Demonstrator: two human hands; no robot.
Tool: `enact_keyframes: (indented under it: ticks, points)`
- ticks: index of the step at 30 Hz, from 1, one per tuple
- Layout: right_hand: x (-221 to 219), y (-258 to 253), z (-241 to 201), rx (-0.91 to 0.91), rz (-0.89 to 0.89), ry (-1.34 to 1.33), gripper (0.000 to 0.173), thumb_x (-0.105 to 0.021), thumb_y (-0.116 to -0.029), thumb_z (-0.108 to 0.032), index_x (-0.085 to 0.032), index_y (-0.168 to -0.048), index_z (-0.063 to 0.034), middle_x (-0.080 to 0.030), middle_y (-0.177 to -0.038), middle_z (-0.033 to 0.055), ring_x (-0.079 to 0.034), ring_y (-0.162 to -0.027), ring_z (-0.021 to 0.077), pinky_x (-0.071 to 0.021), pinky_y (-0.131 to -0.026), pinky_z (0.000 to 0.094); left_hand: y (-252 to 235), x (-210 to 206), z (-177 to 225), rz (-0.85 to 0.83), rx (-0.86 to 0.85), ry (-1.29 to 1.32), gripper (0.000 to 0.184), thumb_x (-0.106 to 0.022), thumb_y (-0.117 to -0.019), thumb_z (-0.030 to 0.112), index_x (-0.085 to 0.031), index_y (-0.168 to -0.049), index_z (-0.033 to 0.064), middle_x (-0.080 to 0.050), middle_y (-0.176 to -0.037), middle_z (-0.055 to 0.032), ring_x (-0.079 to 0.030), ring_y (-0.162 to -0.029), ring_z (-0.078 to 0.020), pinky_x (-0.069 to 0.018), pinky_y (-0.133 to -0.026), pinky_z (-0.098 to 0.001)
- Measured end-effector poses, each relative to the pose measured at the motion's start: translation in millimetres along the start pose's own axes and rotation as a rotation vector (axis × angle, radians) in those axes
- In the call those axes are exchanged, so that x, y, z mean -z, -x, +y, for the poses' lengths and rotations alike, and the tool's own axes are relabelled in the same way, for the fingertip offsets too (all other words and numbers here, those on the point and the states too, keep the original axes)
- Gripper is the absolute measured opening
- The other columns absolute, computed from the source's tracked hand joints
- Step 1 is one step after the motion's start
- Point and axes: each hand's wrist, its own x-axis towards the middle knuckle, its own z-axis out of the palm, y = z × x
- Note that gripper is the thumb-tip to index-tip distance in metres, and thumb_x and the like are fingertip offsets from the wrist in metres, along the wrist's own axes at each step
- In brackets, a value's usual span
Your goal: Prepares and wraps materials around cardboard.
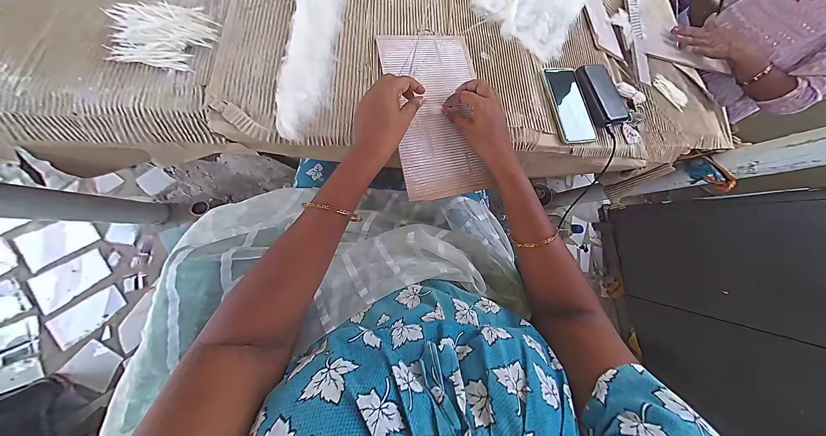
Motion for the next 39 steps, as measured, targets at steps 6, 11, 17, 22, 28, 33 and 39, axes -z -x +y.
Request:
enact_keyframes:
  ticks: [6, 11, 17, 22, 28, 33, 39]
  points:
    - [-0.4, -1.1, -3.6, -0.023, -0.020, -0.008, 0.017, -0.070, -0.0956, -0.026, -0.078, -0.107, -0.0155, -0.064, -0.123, 0.0125, -0.058, -0.117, 0.0323, -0.0442, -0.095, 0.0547, 3.5, -9.1, 11.6, -0.081, 0.001, -0.128, 0.022, -0.067, -0.1012, 0.025, -0.071, -0.118, 0.0107, -0.065, -0.119, -0.0150, -0.066, -0.105, -0.0336, -0.0534, -0.086, -0.0551]
    - [-0.6, -0.3, -3.3, -0.037, -0.020, -0.002, 0.016, -0.069, -0.0960, -0.026, -0.078, -0.103, -0.0148, -0.065, -0.121, 0.0117, -0.058, -0.117, 0.0313, -0.0452, -0.097, 0.0526, 3.4, -11.1, 9.8, -0.058, -0.002, -0.120, 0.018, -0.063, -0.1029, 0.021, -0.073, -0.111, 0.0087, -0.065, -0.117, -0.0151, -0.066, -0.103, -0.0322, -0.0525, -0.086, -0.0534]
    - [0.3, -0.2, -2.8, -0.050, -0.011, -0.022, 0.016, -0.070, -0.0953, -0.023, -0.079, -0.103, -0.0122, -0.065, -0.119, 0.0135, -0.058, -0.116, 0.0320, -0.0457, -0.097, 0.0512, 3.4, -9.0, 8.5, -0.066, 0.004, -0.113, 0.020, -0.062, -0.1039, 0.022, -0.073, -0.112, 0.0072, -0.065, -0.118, -0.0165, -0.066, -0.107, -0.0330, -0.0525, -0.089, -0.0537]
    - [4.6, 2.0, -0.1, -0.043, -0.019, -0.061, 0.016, -0.071, -0.0949, -0.021, -0.078, -0.102, -0.0088, -0.066, -0.120, 0.0151, -0.058, -0.115, 0.0317, -0.0456, -0.100, 0.0475, 2.8, -9.0, 5.8, -0.064, -0.004, -0.090, 0.021, -0.060, -0.1051, 0.021, -0.074, -0.114, 0.0076, -0.065, -0.120, -0.0166, -0.066, -0.108, -0.0322, -0.0521, -0.092, -0.0525]
    - [3.9, 0.7, -4.2, -0.067, -0.062, -0.087, 0.024, -0.074, -0.0925, -0.028, -0.077, -0.113, -0.0153, -0.062, -0.129, 0.0140, -0.055, -0.122, 0.0334, -0.0436, -0.100, 0.0553, 1.3, -4.5, 2.1, -0.092, -0.017, -0.033, 0.022, -0.060, -0.1054, 0.021, -0.074, -0.117, 0.0080, -0.065, -0.121, -0.0170, -0.065, -0.112, -0.0312, -0.0511, -0.097, -0.0510]
    - [-2.3, 1.0, -9.2, -0.080, -0.023, -0.048, 0.017, -0.073, -0.0928, -0.027, -0.079, -0.104, -0.0168, -0.064, -0.124, 0.0119, -0.056, -0.120, 0.0323, -0.0420, -0.098, 0.0564, 3.9, -4.8, 10.8, -0.109, 0.022, -0.092, 0.020, -0.066, -0.1021, 0.021, -0.072, -0.118, 0.0110, -0.063, -0.120, -0.0166, -0.065, -0.106, -0.0332, -0.0528, -0.089, -0.0541]
    - [0.0, 2.6, -6.4, -0.083, -0.013, -0.081, 0.013, -0.073, -0.0933, -0.021, -0.079, -0.101, -0.0124, -0.064, -0.121, 0.0141, -0.057, -0.119, 0.0312, -0.0448, -0.100, 0.0503, 3.8, -7.1, 11.1, -0.096, 0.014, -0.124, 0.017, -0.064, -0.1033, 0.021, -0.073, -0.112, 0.0096, -0.063, -0.116, -0.0155, -0.065, -0.100, -0.0314, -0.0526, -0.085, -0.0520]
